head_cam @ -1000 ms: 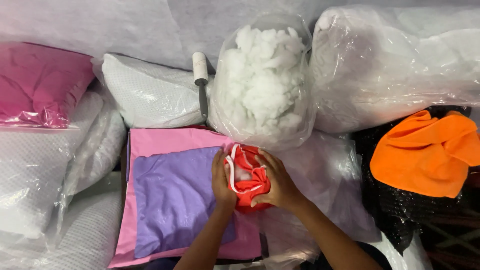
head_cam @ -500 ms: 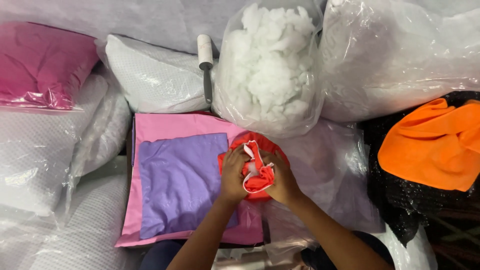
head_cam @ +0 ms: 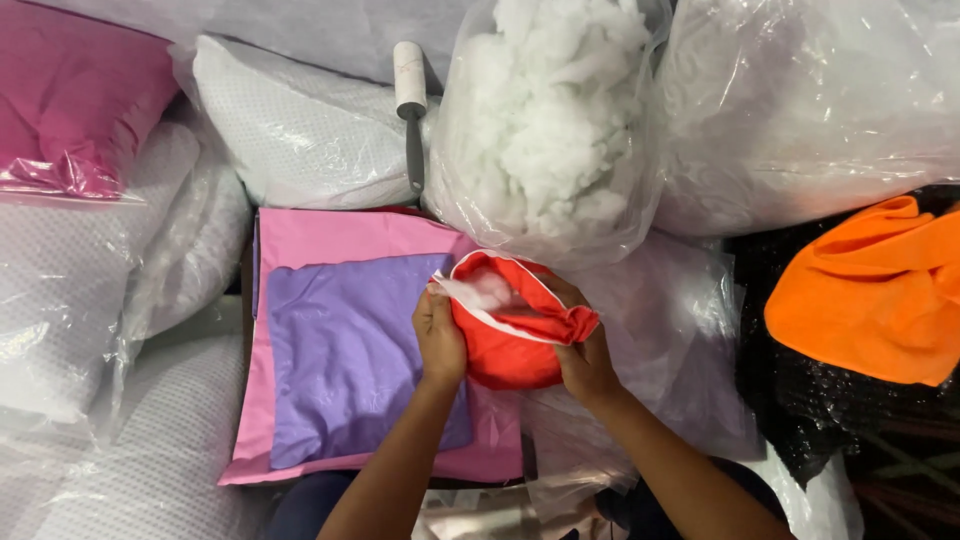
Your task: Stuffing a small orange and white bag with white fiberfill material from a larger storage bag.
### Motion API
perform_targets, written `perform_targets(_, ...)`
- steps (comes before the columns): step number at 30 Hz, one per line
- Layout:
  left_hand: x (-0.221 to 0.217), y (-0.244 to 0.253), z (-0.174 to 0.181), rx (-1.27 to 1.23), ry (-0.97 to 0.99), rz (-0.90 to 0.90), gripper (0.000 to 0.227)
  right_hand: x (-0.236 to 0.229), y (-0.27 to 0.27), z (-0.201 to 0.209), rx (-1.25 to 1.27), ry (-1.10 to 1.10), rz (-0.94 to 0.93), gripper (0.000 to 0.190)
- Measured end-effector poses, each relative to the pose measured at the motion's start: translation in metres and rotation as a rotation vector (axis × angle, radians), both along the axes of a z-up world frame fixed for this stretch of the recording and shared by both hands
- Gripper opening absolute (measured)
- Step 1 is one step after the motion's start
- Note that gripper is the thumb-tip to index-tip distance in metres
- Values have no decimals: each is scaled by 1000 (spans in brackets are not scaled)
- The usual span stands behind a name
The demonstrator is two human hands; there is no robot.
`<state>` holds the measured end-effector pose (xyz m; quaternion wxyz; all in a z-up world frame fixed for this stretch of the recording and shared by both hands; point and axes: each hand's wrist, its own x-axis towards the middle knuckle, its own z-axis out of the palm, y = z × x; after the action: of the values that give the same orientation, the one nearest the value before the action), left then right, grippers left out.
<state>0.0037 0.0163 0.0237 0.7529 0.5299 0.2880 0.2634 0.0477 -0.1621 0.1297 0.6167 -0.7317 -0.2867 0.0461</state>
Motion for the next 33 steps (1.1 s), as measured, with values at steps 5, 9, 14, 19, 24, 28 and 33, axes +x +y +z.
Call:
perform_targets(5, -7, -3, 65, 625, -250, -169, 31, -10, 3, -2, 164, -114, 29, 46)
perform_targets(9, -11, -13, 73, 821, -292, -274, 31, -9, 6, -26, -31, -518, -26, 31)
perform_targets(14, -17, -16, 71, 401, -167, -216, 40, 8, -5, -63, -298, -543, -100, 26)
perform_targets(19, -16, -14, 61, 353, -173, -196, 49, 21, -15, -109, -559, -555, -16, 24)
perform_targets(24, -11, -21, 18, 998, 18, -385, 63, 13, -9, -150, -649, -575, 30, 9)
perform_targets(28, -8, -20, 4, 1164, 126, -399, 51, 10, -6, -131, -585, -628, 47, 10)
perform_targets(33, -8, -26, 3, 1433, 83, -267, 32, 9, -4, -151, -772, -573, 59, 18)
